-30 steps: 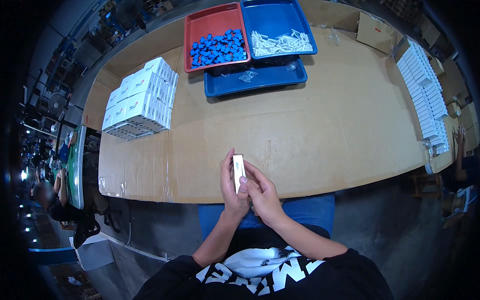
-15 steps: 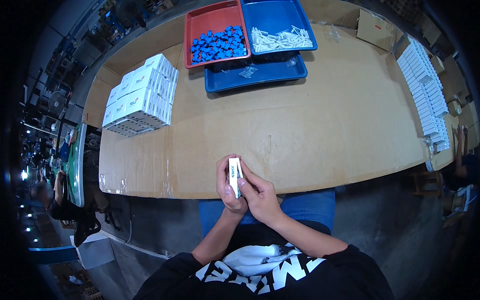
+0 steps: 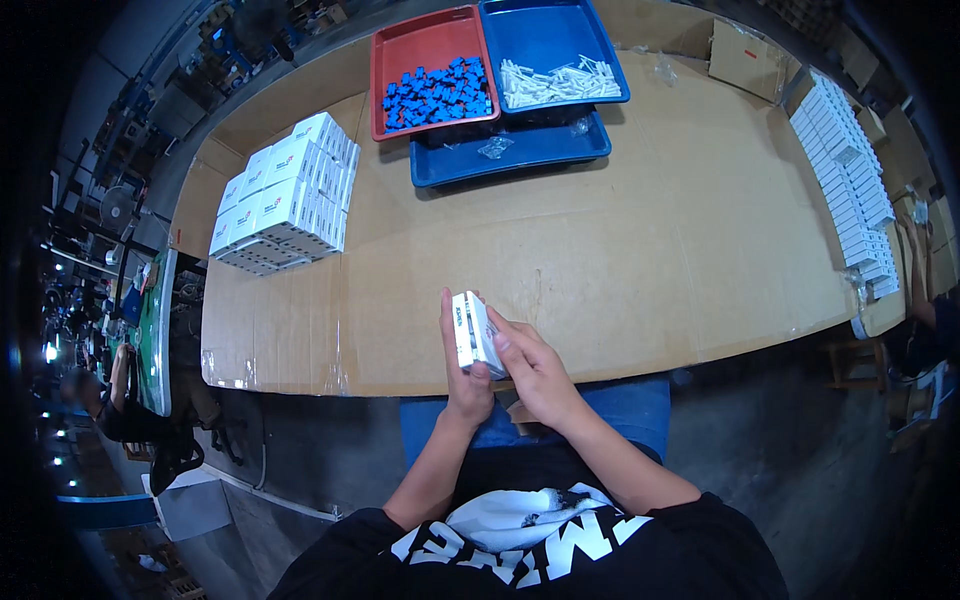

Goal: Assembling small industrial or electronic components into a white box.

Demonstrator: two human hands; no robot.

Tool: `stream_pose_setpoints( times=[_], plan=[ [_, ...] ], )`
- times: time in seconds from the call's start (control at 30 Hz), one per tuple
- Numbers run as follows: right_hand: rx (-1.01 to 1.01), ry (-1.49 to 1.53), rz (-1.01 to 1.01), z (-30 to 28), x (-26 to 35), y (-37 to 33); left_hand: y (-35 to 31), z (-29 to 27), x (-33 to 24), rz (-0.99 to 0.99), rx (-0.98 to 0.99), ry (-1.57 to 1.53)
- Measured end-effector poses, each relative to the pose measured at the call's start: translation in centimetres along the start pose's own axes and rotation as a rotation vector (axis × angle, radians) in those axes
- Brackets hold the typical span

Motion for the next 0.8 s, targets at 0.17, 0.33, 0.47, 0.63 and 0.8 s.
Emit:
stream_pose_setpoints(
  times=[0.17,0.33,0.47,0.63,0.8],
  plan=[
    [0.054,-0.602,-0.359,-0.1,2.7,-0.8,-0.8,1.2,0.8,-0.522,-0.016,-0.666],
    [0.252,-0.953,-0.685,-0.8,3.5,-0.9,-2.1,1.9,-1.0,-0.857,0.119,-0.843],
    [0.215,-0.763,-0.72,-1.6,3.6,-0.5,-2.9,2.4,-1.2,-0.941,0.173,-0.869],
    [0.202,-0.683,-0.802,-1.8,3.0,-0.7,-3.0,2.5,-1.4,-0.98,0.231,-0.894],
    [0.199,-0.66,-0.892,-1.8,2.6,-0.9,-3.3,2.5,-0.9,-0.974,0.225,-0.9]
  ],
)
Point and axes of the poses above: each hand's wrist, its own y-axis towards the middle knuckle, its own z-axis out of the palm, x = y × z, the point moved 5 cm from there along y, towards the middle knuckle, and after that the axes turned 5 degrees about y, right-handed, at the moved point
